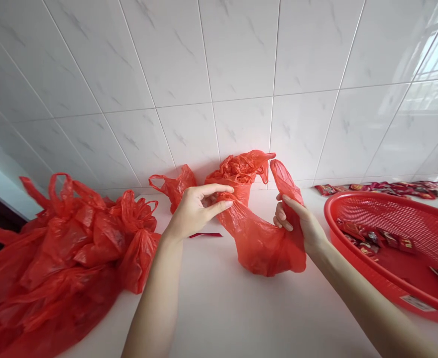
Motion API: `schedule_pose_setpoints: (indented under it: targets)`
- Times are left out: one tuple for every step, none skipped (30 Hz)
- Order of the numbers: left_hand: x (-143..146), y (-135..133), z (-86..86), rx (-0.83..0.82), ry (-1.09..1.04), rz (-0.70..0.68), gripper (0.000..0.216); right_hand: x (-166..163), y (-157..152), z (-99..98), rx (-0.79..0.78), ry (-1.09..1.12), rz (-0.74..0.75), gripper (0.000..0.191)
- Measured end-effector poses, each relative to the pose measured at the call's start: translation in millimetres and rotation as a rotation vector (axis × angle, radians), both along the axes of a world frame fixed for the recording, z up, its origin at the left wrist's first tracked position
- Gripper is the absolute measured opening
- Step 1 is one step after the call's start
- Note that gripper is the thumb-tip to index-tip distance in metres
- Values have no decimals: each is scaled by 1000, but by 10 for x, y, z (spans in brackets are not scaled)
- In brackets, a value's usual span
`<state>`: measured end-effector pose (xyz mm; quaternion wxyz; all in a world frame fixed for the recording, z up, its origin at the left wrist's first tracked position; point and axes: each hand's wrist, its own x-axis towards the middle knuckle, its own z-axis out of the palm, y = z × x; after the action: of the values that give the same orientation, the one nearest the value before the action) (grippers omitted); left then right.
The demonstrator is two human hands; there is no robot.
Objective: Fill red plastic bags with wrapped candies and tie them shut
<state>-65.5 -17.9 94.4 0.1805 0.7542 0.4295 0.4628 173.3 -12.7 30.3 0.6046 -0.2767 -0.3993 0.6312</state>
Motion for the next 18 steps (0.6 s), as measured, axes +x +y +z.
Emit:
schedule_pose_setpoints:
  targets:
    - [40, 8, -10, 3, -58, -16, 26, 3, -9, 0, 6, -29, 8, 17]
    - [80, 14, -21, -2, -119, -37, 25, 7, -20, 3, 13, -56, 15, 17]
    - [120, 19, -32, -16, -180, -62, 25, 9, -33, 7, 20, -83, 23, 18]
    - [158, 22, -45, -40, -236, -94, 25, 12, -46, 14, 28, -110, 33, 18]
    - [193, 24, -58, -67, -285, -132, 25, 14, -58, 22, 33, -135, 42, 19]
    - [225, 27, -73, -94, -327, -175, 26, 16, -70, 30, 37, -161, 52, 19]
    - [255, 30, -90, -115, -363, -218, 26, 16, -80, 40, 40, -190, 63, 18]
    - [282, 33, -107, -126, -393, -257, 26, 16, -89, 49, 45, -227, 80, 18]
    - [307, 36, -123, -127, -417, -288, 26, 15, -98, 58, 52, -268, 99, 16]
    - [331, 37, -138, -117, -437, -307, 26, 13, -108, 68, 64, -307, 117, 15]
    - [353, 36, -149, -100, -452, -315, 25, 10, -118, 78, 77, -344, 130, 13]
    - [373, 31, -156, -81, -462, -313, 23, 6, -130, 89, 91, -377, 134, 14]
    - [390, 21, -157, -60, -466, -305, 21, 1, -144, 102, 104, -409, 131, 19]
    - [406, 7, -154, -38, -465, -296, 19, -4, -160, 116, 114, -439, 126, 25]
    - [420, -10, -147, -13, -459, -287, 17, -8, -177, 132, 124, -468, 120, 28]
    - [433, -30, -138, 13, -445, -280, 15, -13, -196, 148, 137, -497, 121, 28]
    - [444, -49, -131, 40, -426, -273, 13, -17, -215, 166, 155, -522, 125, 23]
    - [456, -68, -126, 69, -401, -266, 12, -20, -234, 183, 180, -539, 133, 17]
